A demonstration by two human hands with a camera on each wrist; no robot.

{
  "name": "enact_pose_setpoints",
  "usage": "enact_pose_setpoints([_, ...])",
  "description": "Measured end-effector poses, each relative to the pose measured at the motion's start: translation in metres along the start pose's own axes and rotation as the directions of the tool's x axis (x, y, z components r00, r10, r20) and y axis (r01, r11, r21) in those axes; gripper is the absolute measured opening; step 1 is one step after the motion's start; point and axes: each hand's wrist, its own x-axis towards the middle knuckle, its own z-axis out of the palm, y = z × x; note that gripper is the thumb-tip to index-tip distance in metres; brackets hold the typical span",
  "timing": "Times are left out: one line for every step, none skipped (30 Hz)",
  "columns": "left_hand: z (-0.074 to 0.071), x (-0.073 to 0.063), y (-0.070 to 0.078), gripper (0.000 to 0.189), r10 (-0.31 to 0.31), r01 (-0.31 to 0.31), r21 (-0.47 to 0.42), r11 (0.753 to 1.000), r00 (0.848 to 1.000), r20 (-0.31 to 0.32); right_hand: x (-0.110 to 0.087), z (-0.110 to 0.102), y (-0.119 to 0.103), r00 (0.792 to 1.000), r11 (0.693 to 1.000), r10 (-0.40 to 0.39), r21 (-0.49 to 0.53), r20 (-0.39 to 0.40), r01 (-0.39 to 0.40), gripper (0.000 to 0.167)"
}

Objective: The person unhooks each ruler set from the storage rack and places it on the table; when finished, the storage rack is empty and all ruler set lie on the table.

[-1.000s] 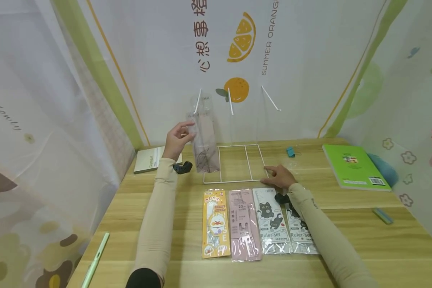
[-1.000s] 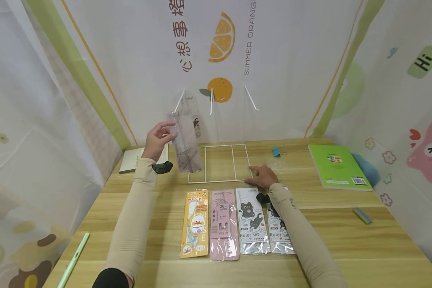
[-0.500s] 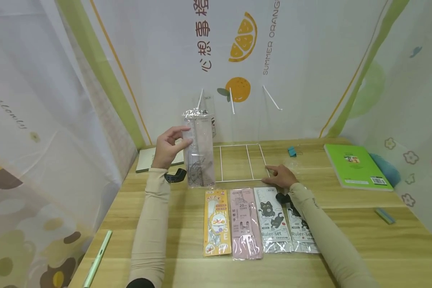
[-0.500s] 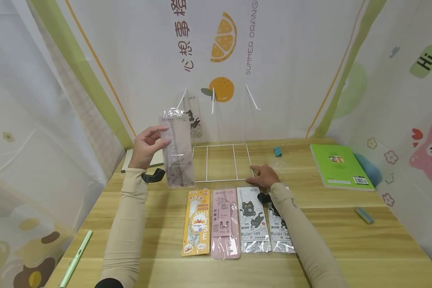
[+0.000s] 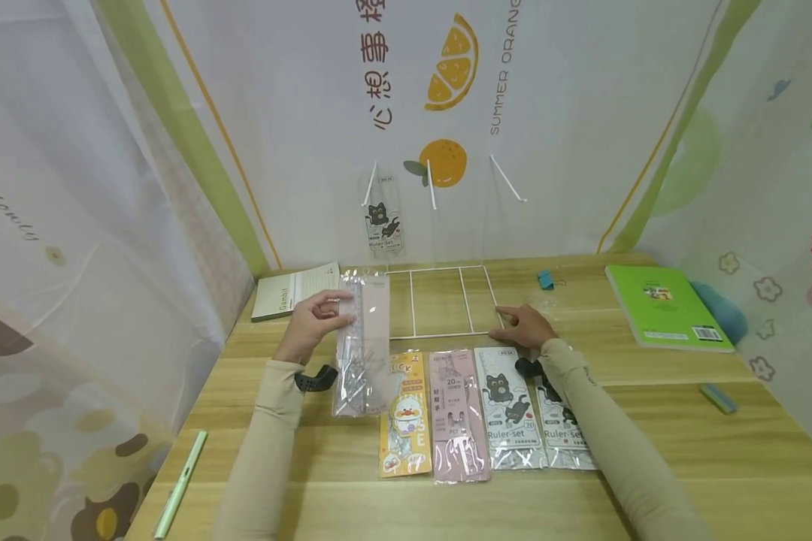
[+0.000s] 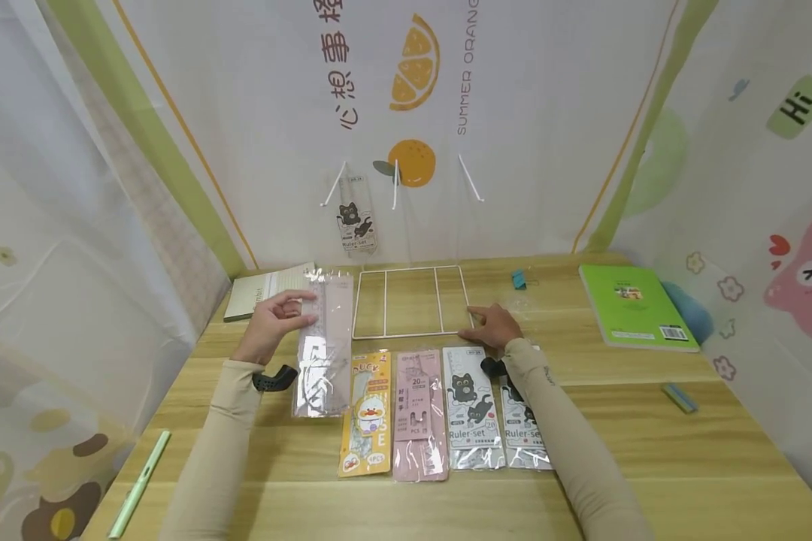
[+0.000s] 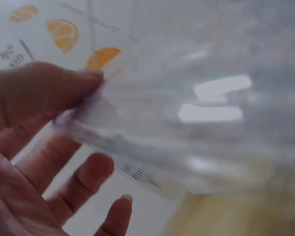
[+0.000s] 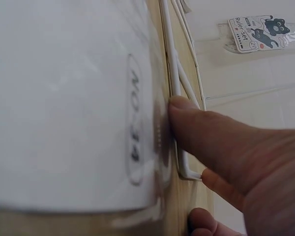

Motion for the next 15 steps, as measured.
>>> enact_pose_setpoints([-0.001, -0.007, -0.008, 0.044, -0.048, 0.048, 0.022, 0.999, 0.999, 0.003, -0.001, 0.0, -0.001, 1.0, 1.0, -0.001, 0.002, 0.002, 0.001, 0.075])
enact_pose_setpoints([-0.002, -0.014, -0.015, 0.045, -0.097, 0.097, 0.048, 0.994, 0.995, -0.002, -0.001, 0.0, -0.001, 1.0, 1.0, -0.001, 0.006, 0.006, 0.001, 0.075])
enact_pose_setpoints([-0.004, -0.021, -0.022, 0.045, -0.147, 0.147, 0.066, 0.987, 0.989, -0.004, -0.002, 0.0, -0.002, 1.0, 1.0, 0.0, 0.009, 0.007, 0.0, 0.075])
enact_pose_setpoints([-0.005, -0.028, -0.029, 0.046, -0.194, 0.194, 0.082, 0.978, 0.981, -0.007, -0.003, 0.0, -0.002, 1.0, 1.0, 0.002, 0.009, 0.007, -0.002, 0.075])
enact_pose_setpoints([-0.006, -0.035, -0.034, 0.045, -0.239, 0.239, 0.102, 0.965, 0.971, -0.012, -0.003, 0.0, -0.003, 1.0, 1.0, 0.003, 0.01, 0.008, -0.003, 0.076])
enact_pose_setpoints([-0.007, -0.042, -0.038, 0.044, -0.282, 0.281, 0.122, 0.952, 0.959, -0.017, -0.004, 0.0, -0.003, 1.0, 1.0, -0.002, 0.008, 0.009, 0.002, 0.076])
enact_pose_setpoints([-0.008, -0.048, -0.042, 0.044, -0.32, 0.321, 0.133, 0.938, 0.947, -0.027, -0.005, 0.0, -0.003, 1.0, 1.0, -0.001, 0.004, 0.008, 0.001, 0.075])
enact_pose_setpoints([-0.009, -0.054, -0.046, 0.043, -0.354, 0.355, 0.14, 0.924, 0.935, -0.033, -0.005, 0.0, -0.003, 1.0, 1.0, 0.0, 0.001, 0.005, 0.0, 0.075])
enact_pose_setpoints([-0.009, -0.058, -0.048, 0.043, -0.383, 0.383, 0.147, 0.912, 0.923, -0.034, -0.005, -0.001, -0.003, 1.0, 1.0, -0.004, -0.003, 0.003, 0.004, 0.075])
enact_pose_setpoints([-0.009, -0.062, -0.05, 0.043, -0.403, 0.402, 0.16, 0.901, 0.915, -0.031, -0.004, -0.001, -0.002, 1.0, 1.0, -0.011, -0.007, 0.002, 0.011, 0.076])
enact_pose_setpoints([-0.008, -0.065, -0.052, 0.042, -0.416, 0.416, 0.178, 0.892, 0.908, -0.034, -0.003, -0.001, -0.001, 1.0, 1.0, -0.015, -0.011, 0.0, 0.015, 0.076])
enact_pose_setpoints([-0.007, -0.066, -0.053, 0.042, -0.426, 0.426, 0.186, 0.885, 0.904, -0.04, -0.002, -0.001, 0.0, 1.0, 1.0, -0.018, -0.014, -0.005, 0.018, 0.075])
enact_pose_setpoints([-0.007, -0.068, -0.055, 0.041, -0.434, 0.435, 0.197, 0.879, 0.899, -0.049, 0.0, 0.0, 0.001, 1.0, 1.0, -0.019, -0.02, -0.007, 0.019, 0.075])
enact_pose_setpoints([-0.006, -0.07, -0.056, 0.04, -0.433, 0.435, 0.213, 0.875, 0.899, -0.059, 0.001, 0.001, 0.003, 1.0, 0.999, -0.022, -0.026, -0.008, 0.021, 0.075])
enact_pose_setpoints([-0.005, -0.071, -0.057, 0.039, -0.427, 0.43, 0.237, 0.871, 0.902, -0.068, 0.003, 0.002, 0.004, 1.0, 0.999, -0.027, -0.032, -0.009, 0.027, 0.075])
